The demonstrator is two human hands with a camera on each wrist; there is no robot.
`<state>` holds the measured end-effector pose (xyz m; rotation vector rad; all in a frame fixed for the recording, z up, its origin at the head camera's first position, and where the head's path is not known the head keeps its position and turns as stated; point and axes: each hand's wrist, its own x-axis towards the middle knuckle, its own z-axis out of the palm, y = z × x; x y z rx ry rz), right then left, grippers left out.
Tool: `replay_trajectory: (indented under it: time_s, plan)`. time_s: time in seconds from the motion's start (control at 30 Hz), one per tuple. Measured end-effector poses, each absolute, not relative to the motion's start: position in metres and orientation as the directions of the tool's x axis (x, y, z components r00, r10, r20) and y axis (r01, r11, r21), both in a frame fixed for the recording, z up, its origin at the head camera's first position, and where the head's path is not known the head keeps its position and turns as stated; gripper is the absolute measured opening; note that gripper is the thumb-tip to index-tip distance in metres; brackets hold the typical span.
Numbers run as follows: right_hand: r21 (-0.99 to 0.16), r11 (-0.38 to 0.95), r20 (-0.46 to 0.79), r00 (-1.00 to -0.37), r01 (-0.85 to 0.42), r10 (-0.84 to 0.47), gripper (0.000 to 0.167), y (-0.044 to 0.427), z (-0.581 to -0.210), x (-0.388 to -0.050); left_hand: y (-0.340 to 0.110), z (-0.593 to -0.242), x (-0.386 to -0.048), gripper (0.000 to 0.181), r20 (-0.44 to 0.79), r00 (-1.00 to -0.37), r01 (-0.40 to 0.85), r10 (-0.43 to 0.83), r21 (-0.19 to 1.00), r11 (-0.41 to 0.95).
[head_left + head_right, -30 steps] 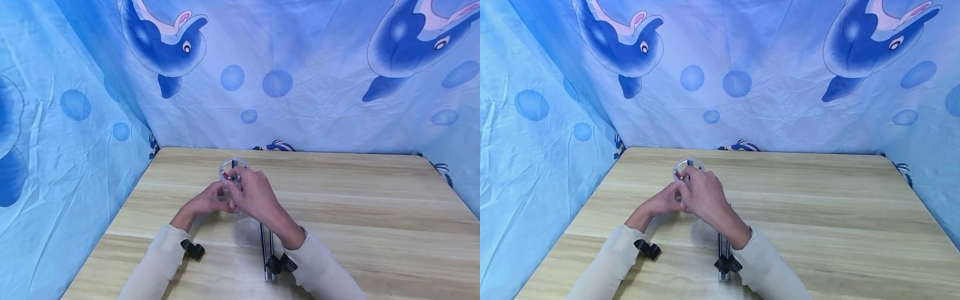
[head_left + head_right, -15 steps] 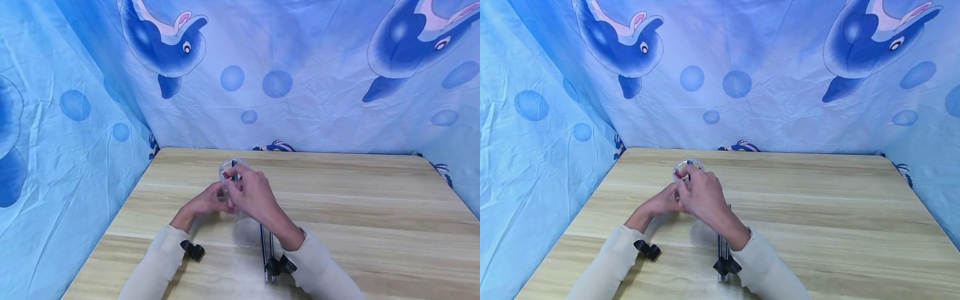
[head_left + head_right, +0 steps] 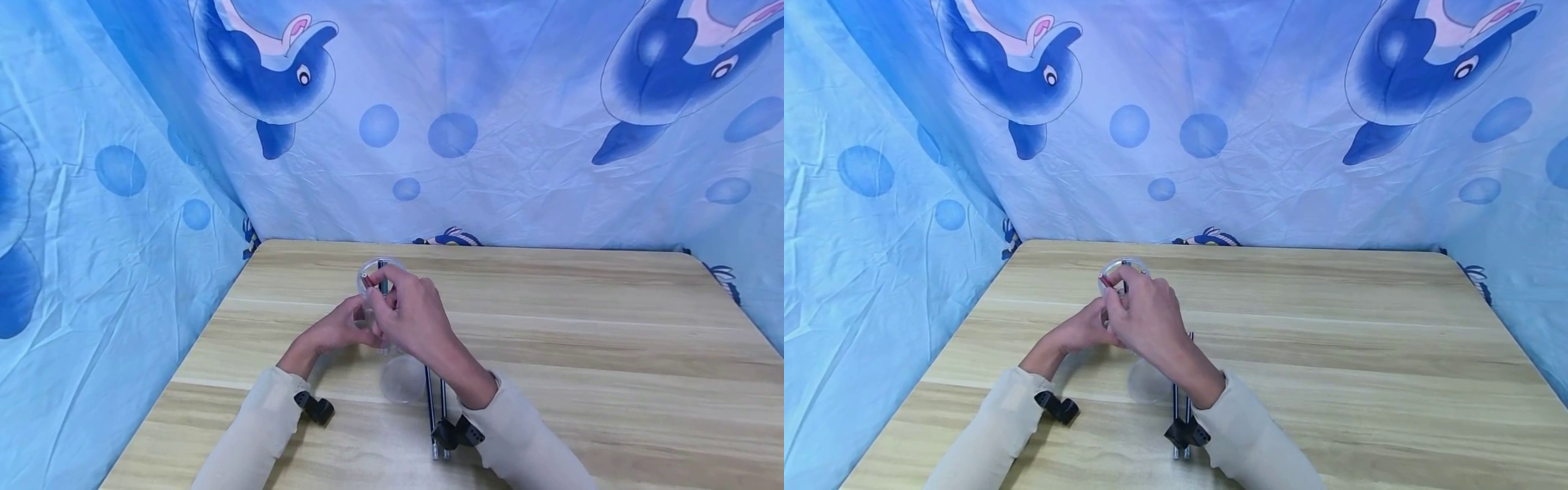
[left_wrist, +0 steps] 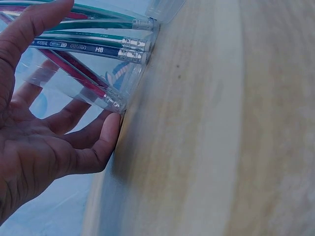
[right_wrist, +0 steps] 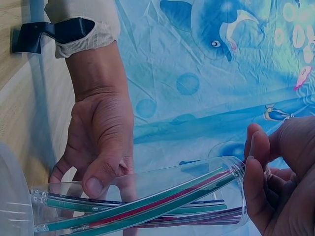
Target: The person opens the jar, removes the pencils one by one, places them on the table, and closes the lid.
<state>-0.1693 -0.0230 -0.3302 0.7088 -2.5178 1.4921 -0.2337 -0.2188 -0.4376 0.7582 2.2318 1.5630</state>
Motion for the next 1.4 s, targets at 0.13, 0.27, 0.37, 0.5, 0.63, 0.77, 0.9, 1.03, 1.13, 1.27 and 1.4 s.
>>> replay_trajectory:
  time_s: [0.13, 0.27, 0.37, 0.5, 0.63, 0.77, 0.9, 1.03, 1.13, 1.27, 1.4]
  plan:
    - [-0.791, 0.4, 0.363, -0.881, -0.463, -0.302, 0.019, -0.0226, -0.3293, -0.1696, -0.2192, -0.4378, -0.2334, 0.069, 0.03, -0.822, 0.231, 0.568, 0.93, 0.286]
    - [-0.779, 0.391, 0.416, -0.87, -0.491, -0.264, 0.019, -0.0212, -0.3296, -0.1705, -0.2193, -0.4377, -0.2325, 0.073, 0.008, -0.829, 0.214, 0.56, 0.929, 0.303]
    - [-0.762, 0.387, 0.472, -0.854, -0.519, -0.217, 0.017, -0.0201, -0.3296, -0.1713, -0.2195, -0.4377, -0.2319, 0.076, 0.001, -0.828, 0.202, 0.561, 0.934, 0.296]
    - [-0.769, 0.346, 0.523, -0.84, -0.538, -0.145, 0.015, -0.0192, -0.3293, -0.1722, -0.2192, -0.4374, -0.2314, 0.078, 0.005, -0.823, 0.199, 0.569, 0.939, 0.28]
    - [-0.779, 0.293, 0.558, -0.826, -0.555, -0.082, 0.014, -0.0189, -0.3287, -0.1727, -0.2184, -0.4371, -0.2314, 0.076, 0.018, -0.821, 0.214, 0.57, 0.936, 0.278]
    - [-0.767, 0.261, 0.6, -0.799, -0.586, -0.031, 0.014, -0.0185, -0.3287, -0.173, -0.2179, -0.4368, -0.2312, 0.074, 0.02, -0.827, 0.221, 0.562, 0.931, 0.291]
    - [-0.748, 0.236, 0.641, -0.768, -0.621, 0.011, 0.014, -0.0177, -0.3285, -0.1728, -0.2182, -0.4372, -0.231, 0.075, 0.014, -0.832, 0.214, 0.555, 0.93, 0.298]
    - [-0.719, 0.215, 0.684, -0.728, -0.661, 0.049, 0.014, -0.0166, -0.3271, -0.1726, -0.2185, -0.4372, -0.2311, 0.08, 0.012, -0.837, 0.211, 0.548, 0.929, 0.303]
    - [-0.702, 0.205, 0.705, -0.706, -0.682, 0.065, 0.015, -0.0156, -0.326, -0.1729, -0.2183, -0.4368, -0.2314, 0.08, 0.01, -0.839, 0.213, 0.543, 0.926, 0.312]
    - [-0.701, 0.171, 0.709, -0.702, -0.693, 0.064, 0.017, -0.0147, -0.3248, -0.1727, -0.2185, -0.4376, -0.2325, 0.078, 0.008, -0.841, 0.215, 0.541, 0.922, 0.321]
    - [-0.715, 0.093, 0.699, -0.713, -0.693, 0.059, 0.018, -0.0137, -0.3227, -0.1711, -0.2189, -0.4378, -0.2329, 0.078, 0.01, -0.84, 0.216, 0.542, 0.923, 0.319]
